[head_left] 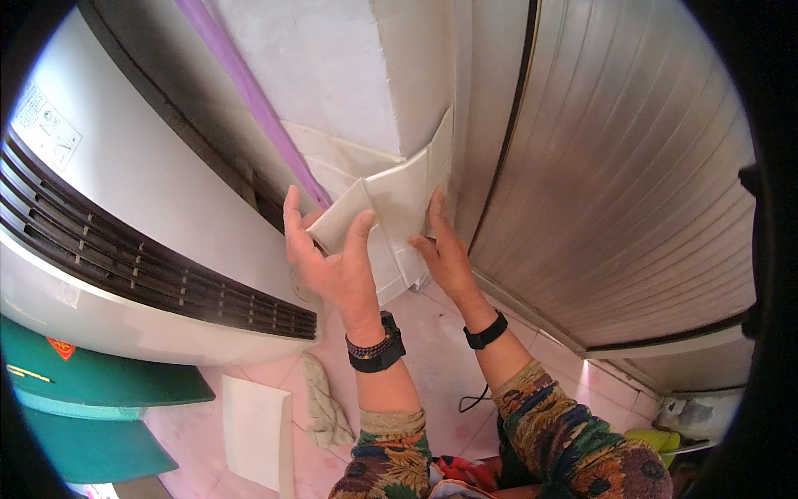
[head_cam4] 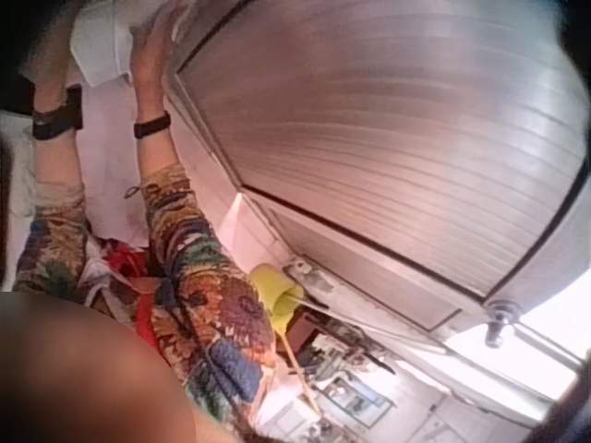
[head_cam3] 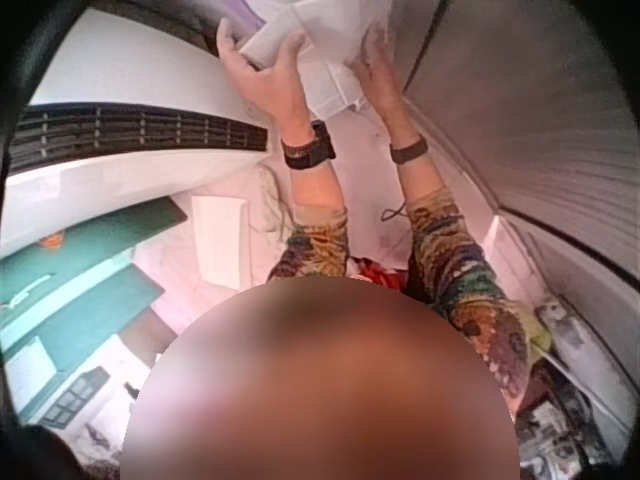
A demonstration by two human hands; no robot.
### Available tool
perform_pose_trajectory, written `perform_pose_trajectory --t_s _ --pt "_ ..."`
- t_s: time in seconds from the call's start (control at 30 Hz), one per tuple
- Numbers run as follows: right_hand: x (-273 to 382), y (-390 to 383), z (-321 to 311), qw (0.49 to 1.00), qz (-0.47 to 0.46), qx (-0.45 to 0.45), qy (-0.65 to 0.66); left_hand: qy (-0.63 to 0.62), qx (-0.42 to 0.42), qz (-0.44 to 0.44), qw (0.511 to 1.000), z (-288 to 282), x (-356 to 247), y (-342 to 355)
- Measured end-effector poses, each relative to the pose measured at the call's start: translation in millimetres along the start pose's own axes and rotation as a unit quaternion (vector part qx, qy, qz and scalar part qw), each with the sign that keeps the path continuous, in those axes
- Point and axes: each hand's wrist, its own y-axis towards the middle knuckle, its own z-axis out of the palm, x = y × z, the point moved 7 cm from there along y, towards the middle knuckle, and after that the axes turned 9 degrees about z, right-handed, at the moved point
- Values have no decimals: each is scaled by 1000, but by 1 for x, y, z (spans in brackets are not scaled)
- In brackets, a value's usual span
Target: The person wipes a section of the wall with a cloth, then repeatedly picks up white rectangular wall panels, aligns them against the wall, and presses them into place. The person handles the panels one at a time, adjusting their position and smoothing them against the surface.
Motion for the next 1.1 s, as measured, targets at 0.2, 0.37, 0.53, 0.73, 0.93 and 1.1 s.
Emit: perform_pose_trajectory --t_s 0.2,0.37,0.53,0.73,0.93,1.1 --pt "3 3 -1 997 -65 6 28 -27 258 109 960 16 -25 2" --pt "-8 3 -3 998 -34 53 20 -145 482 59 862 24 -44 -14" --pt "-35 3 2 982 102 99 121 -165 533 17 830 31 -48 -25" --pt "-23 2 -7 995 17 37 91 -162 532 34 831 24 -48 -22" --pt "-13 3 -8 997 -19 37 70 -186 523 26 831 23 -45 -19" --pt "-12 4 -9 996 -35 42 74 -188 521 5 833 20 -46 -18"
